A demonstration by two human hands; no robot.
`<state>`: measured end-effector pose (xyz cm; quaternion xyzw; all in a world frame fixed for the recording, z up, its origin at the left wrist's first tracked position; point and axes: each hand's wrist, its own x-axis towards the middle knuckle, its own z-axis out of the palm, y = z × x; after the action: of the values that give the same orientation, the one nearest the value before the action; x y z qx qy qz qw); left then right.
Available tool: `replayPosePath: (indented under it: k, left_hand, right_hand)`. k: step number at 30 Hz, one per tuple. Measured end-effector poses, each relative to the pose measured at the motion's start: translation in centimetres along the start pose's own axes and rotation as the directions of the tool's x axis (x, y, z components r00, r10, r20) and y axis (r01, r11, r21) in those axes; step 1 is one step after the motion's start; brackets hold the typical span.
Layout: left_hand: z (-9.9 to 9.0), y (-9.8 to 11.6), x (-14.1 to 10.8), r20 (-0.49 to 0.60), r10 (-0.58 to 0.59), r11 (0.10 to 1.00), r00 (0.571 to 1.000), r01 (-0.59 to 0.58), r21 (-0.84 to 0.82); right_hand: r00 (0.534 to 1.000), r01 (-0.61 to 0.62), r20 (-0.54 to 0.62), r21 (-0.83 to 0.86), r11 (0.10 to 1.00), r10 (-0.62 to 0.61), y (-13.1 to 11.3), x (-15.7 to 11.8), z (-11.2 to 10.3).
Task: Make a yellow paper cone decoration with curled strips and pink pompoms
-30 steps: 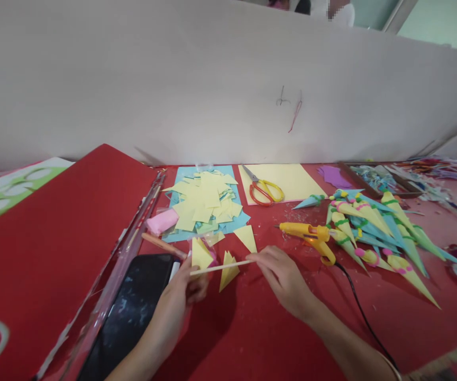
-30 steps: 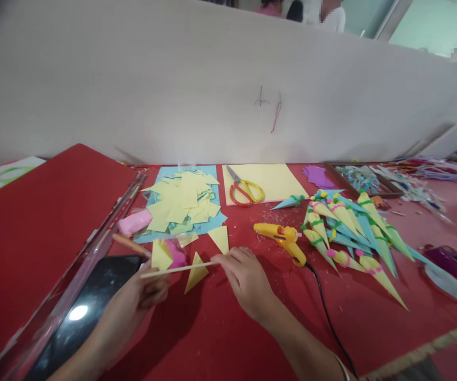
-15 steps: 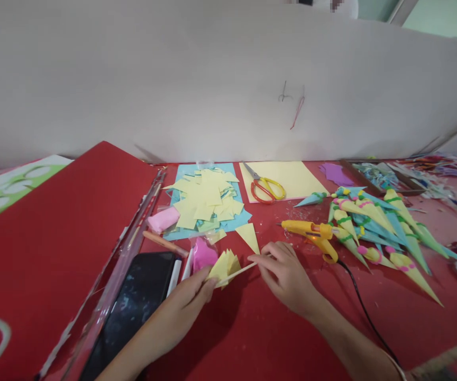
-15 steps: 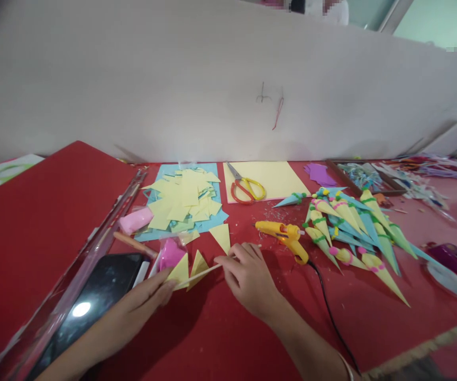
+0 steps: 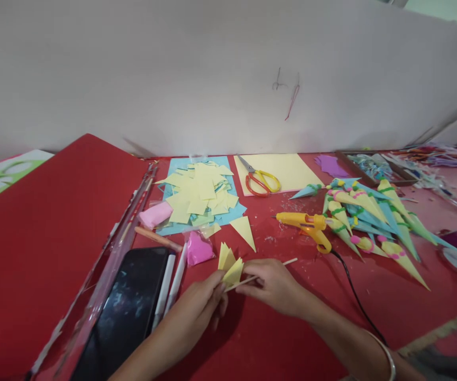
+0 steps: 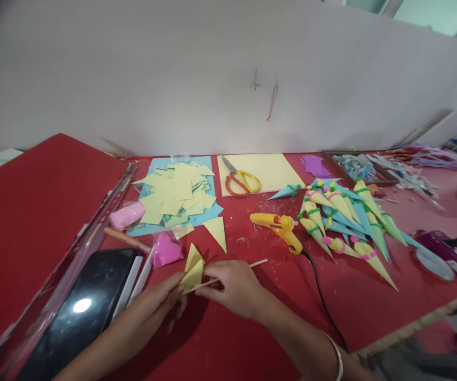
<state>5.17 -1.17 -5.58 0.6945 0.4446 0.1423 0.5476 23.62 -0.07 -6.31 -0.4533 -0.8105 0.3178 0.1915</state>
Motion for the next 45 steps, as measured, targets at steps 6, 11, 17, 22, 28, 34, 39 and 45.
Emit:
replayPosePath:
  k: [6, 11, 17, 22, 28, 34, 39, 45]
  left_hand:
    - [0.1, 0.6, 0.2, -0.026, -0.035, 0.999, 0.999, 0.035, -0.009]
    - [-1.0, 1.2, 0.0, -0.074, -0.028, 0.968, 0.997, 0.046, 0.246]
    - [-1.4, 1.1, 0.2, -0.016, -0.031, 0.995, 0.999, 0.033, 0.092]
    - [-0.9, 1.0, 0.2, 0.066, -0.116, 0.985, 0.991, 0.123, -0.124]
    - [-0.6, 1.0, 0.1, 0.109, -0.157, 0.970, 0.982, 0.174, -0.170]
    - [-0.6, 0.6, 0.0, -0.008, 0.015, 0.972, 1.000, -0.013, 0.236]
    - [-0.7, 0.2, -0.1, -0.052, 0.148, 0.764, 0.988, -0.081, 0.640]
    - [-0.7, -0.1, 0.2, -0.044, 0.197, 0.717, 0.979, -0.113, 0.687]
  right_hand:
    - [0.998, 0.054, -0.015, 0.039, 0.998, -0.054, 0.0, 0.0, 0.0]
    - [0.999, 0.052, -0.019, 0.087, 0.995, -0.051, -0.1, -0.2, -0.4]
    - [0.993, 0.094, -0.064, -0.082, 0.992, -0.099, 0.1, -0.1, -0.1]
    - [0.981, 0.143, -0.092, -0.259, 0.955, -0.172, 0.0, -0.3, 0.4]
    - [0.964, 0.203, -0.105, -0.297, 0.933, -0.243, 0.1, -0.2, 0.5]
    - [0.974, 0.217, 0.001, -0.278, 0.936, -0.225, -0.5, -0.1, 0.1]
    - [0.983, 0.152, 0.143, -0.277, 0.949, -0.115, -1.0, -0.2, -0.2]
    - [0.981, 0.124, 0.175, -0.221, 0.967, -0.086, -1.1, -0.2, -0.4]
